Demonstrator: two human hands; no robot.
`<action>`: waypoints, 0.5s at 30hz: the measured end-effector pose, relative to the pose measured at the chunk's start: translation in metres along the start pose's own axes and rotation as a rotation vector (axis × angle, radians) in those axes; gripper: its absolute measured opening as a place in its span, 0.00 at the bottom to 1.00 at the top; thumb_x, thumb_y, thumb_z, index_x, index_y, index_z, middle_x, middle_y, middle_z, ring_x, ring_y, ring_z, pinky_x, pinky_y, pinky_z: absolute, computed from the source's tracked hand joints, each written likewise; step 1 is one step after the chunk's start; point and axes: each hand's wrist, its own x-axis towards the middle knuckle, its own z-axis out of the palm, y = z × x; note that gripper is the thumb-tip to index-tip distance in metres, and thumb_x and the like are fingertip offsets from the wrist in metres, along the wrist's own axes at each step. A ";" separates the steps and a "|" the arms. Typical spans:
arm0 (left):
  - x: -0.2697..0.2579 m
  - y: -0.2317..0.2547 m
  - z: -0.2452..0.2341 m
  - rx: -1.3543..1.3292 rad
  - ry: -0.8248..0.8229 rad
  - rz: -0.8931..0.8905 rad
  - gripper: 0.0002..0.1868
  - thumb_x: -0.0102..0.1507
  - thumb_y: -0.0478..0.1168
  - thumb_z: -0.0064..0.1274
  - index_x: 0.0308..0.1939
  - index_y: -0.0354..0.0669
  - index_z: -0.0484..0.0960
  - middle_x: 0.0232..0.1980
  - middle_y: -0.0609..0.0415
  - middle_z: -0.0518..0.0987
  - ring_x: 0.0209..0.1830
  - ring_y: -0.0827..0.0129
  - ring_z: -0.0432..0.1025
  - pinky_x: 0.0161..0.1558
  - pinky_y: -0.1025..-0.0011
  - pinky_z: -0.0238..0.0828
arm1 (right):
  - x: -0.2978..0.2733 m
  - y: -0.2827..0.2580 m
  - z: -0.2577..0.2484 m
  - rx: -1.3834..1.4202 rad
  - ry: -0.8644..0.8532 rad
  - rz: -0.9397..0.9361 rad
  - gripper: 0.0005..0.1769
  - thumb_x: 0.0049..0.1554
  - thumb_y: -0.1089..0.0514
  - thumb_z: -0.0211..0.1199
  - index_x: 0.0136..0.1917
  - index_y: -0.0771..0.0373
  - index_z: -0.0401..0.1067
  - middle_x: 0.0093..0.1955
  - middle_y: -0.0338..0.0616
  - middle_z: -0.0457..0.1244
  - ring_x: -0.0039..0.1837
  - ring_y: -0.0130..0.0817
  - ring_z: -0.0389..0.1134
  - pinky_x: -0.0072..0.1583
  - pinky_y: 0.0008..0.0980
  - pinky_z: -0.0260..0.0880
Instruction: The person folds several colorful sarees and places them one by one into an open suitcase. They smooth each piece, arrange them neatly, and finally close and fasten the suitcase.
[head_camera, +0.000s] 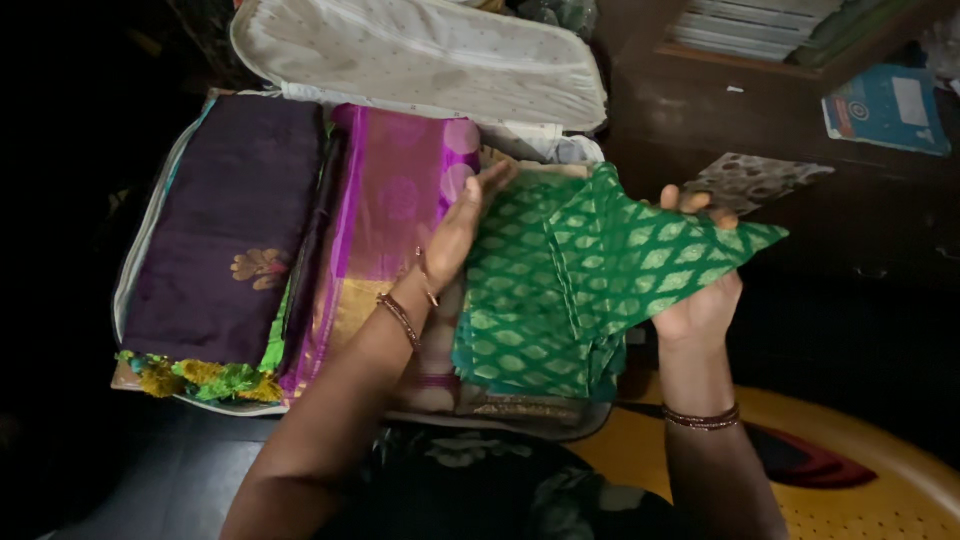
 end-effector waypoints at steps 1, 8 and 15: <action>-0.001 0.004 0.003 -0.063 0.002 0.013 0.42 0.75 0.65 0.22 0.79 0.34 0.57 0.82 0.39 0.61 0.85 0.53 0.51 0.83 0.57 0.41 | -0.001 -0.001 0.001 -0.003 -0.016 0.007 0.04 0.68 0.56 0.62 0.56 0.50 0.77 0.67 0.36 0.66 0.78 0.38 0.60 0.82 0.50 0.56; -0.053 0.022 0.057 1.485 -0.280 0.168 0.37 0.70 0.65 0.32 0.78 0.50 0.57 0.83 0.50 0.51 0.84 0.58 0.37 0.78 0.44 0.27 | 0.008 0.007 0.017 -0.097 -0.050 0.016 0.13 0.68 0.50 0.60 0.64 0.51 0.74 0.77 0.42 0.61 0.85 0.45 0.53 0.86 0.55 0.48; -0.067 0.033 0.071 1.566 -0.084 -0.004 0.36 0.70 0.53 0.37 0.78 0.38 0.52 0.84 0.46 0.43 0.84 0.59 0.34 0.78 0.49 0.25 | 0.009 0.040 0.043 -0.570 -0.311 0.097 0.28 0.59 0.48 0.63 0.69 0.62 0.69 0.81 0.55 0.54 0.83 0.49 0.50 0.85 0.51 0.44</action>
